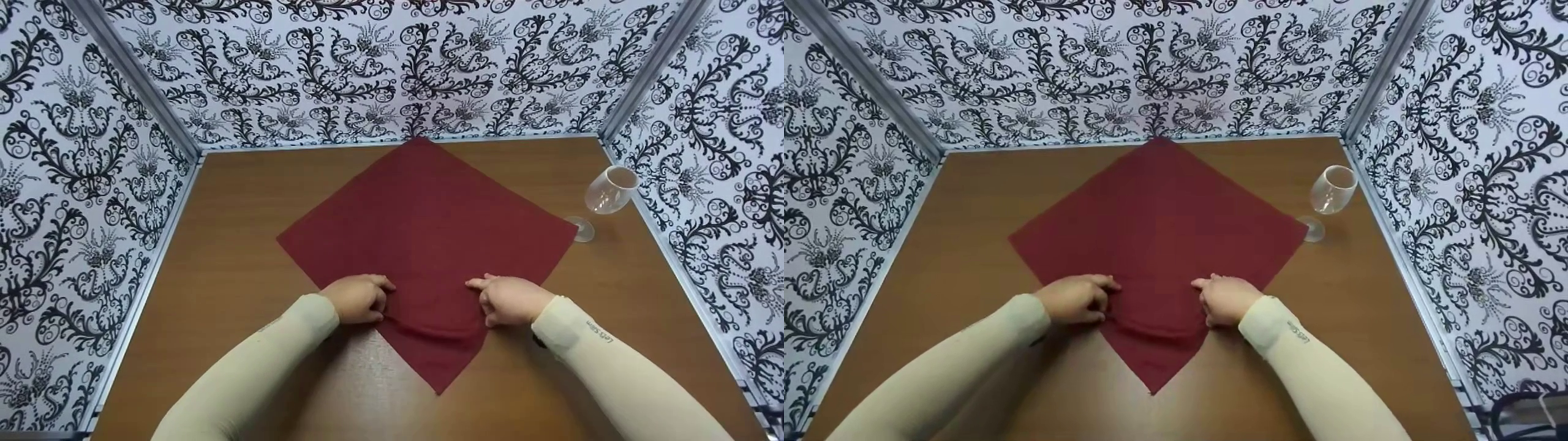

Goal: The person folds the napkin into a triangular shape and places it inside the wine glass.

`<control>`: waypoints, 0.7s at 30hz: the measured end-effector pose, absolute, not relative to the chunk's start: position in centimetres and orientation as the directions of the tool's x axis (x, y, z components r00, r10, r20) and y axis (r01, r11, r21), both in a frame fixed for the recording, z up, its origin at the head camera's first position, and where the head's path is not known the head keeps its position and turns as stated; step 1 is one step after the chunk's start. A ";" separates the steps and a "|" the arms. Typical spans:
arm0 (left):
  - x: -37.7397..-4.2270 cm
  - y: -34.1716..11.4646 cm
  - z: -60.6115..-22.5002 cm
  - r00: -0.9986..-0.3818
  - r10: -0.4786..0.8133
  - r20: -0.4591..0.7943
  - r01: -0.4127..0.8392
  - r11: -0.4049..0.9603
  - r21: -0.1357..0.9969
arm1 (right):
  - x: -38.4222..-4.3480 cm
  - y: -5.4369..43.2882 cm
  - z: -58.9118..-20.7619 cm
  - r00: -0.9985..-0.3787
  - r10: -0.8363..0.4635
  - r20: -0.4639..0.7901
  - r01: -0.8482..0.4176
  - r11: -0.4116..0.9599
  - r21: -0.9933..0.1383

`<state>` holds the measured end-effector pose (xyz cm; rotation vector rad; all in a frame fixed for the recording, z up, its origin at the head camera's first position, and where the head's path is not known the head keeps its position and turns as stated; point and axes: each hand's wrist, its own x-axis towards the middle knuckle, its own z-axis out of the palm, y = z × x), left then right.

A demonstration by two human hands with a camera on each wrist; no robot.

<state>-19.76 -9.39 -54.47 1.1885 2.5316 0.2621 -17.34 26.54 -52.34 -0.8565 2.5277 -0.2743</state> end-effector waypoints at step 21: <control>-21.2 -10.5 -53.6 -0.702 0.704 -0.106 0.628 0.682 0.374 | -19.4 28.4 -52.1 -0.814 -0.560 -0.156 -0.489 0.805 -0.337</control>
